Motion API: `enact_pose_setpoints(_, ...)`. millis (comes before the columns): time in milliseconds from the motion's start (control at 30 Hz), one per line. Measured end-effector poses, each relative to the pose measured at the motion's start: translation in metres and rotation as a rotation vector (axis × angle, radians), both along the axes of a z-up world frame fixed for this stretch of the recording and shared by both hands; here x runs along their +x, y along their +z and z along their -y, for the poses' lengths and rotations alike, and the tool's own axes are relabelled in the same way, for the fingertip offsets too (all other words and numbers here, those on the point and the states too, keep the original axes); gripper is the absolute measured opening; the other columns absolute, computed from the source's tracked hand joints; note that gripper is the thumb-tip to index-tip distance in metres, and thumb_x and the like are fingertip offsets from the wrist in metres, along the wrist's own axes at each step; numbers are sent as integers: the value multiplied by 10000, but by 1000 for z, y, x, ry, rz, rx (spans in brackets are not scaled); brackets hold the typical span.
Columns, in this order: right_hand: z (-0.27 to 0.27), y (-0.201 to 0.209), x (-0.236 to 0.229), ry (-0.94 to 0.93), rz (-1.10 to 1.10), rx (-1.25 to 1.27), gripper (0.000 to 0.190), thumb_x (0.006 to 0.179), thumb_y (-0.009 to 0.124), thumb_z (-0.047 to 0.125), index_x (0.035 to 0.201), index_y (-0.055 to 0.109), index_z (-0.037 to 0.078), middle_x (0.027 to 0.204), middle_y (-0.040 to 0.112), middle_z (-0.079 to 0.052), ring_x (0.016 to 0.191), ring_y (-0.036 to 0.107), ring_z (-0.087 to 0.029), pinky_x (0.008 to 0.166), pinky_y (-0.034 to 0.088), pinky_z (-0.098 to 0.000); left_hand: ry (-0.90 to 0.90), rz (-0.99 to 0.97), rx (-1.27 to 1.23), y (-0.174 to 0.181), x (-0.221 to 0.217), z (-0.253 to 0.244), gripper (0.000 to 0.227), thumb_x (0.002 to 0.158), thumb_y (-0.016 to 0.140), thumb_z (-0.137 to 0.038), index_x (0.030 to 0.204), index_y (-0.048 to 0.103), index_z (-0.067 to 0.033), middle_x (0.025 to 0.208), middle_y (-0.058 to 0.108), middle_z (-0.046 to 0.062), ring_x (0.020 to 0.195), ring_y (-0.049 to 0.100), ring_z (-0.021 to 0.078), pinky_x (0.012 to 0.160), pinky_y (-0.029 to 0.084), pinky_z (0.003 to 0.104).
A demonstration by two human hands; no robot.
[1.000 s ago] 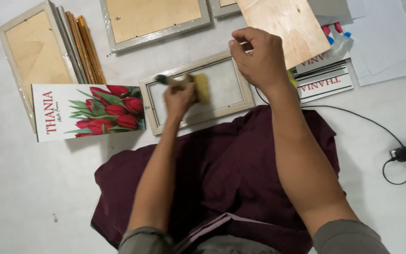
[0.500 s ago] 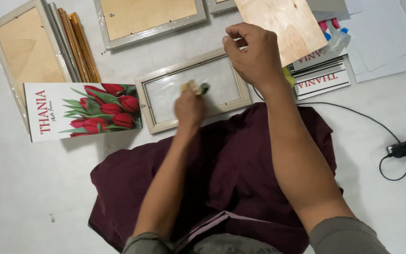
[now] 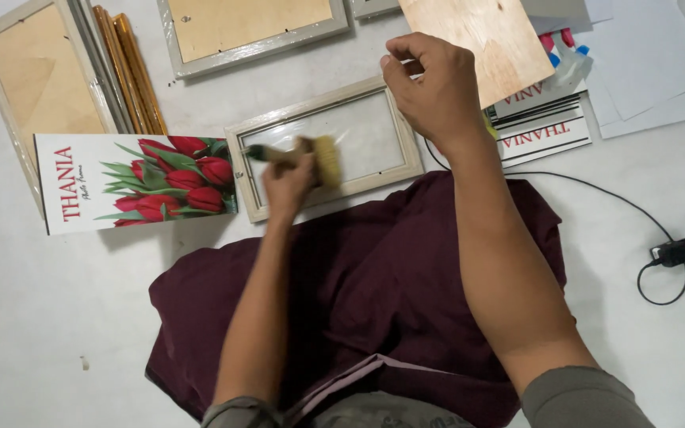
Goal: Assembling a picture frame by cleaning the glass, inserting a photo, and securing the wooden backing
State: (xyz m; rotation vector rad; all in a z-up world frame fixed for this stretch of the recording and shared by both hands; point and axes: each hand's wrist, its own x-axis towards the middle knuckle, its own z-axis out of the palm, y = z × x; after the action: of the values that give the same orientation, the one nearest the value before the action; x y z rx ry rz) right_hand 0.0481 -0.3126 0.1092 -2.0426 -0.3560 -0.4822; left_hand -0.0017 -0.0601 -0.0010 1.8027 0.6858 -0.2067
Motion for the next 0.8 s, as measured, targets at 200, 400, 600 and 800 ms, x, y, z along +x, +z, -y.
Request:
enact_pose_setpoints(200,-2,0,-2,8,12,-14,185,961,691,49,1073,747,-86,908,772,-152,727,731,-201,648,608,-287,-77,327,727,-20,-26,-94,414,846,792,-332,884,731,75,751,728,164,588,639,280,606,538,366)
enact_pose_setpoints(400,-8,-1,-2,-1,-59,-31,193,953,693,72,1074,752,-65,937,778,-148,740,730,-190,638,598,-281,-411,221,963,-18,-5,-14,361,1052,514,-219,1378,620,-106,862,682,119,667,647,252,591,543,404)
enact_pose_setpoints(600,-3,5,-2,-28,-125,35,210,950,690,73,1092,747,-70,922,772,-130,734,703,-170,656,583,-273,-440,247,489,15,25,37,253,910,730,-252,872,773,-5,725,757,112,497,660,198,446,510,321)
enact_pose_setpoints(800,3,2,6,-15,-67,0,209,964,683,68,1093,732,-89,914,772,-168,693,720,-194,620,596,-278,31,139,-20,0,101,2,478,893,728,-270,1142,658,132,1009,740,224,757,781,269,577,685,292)
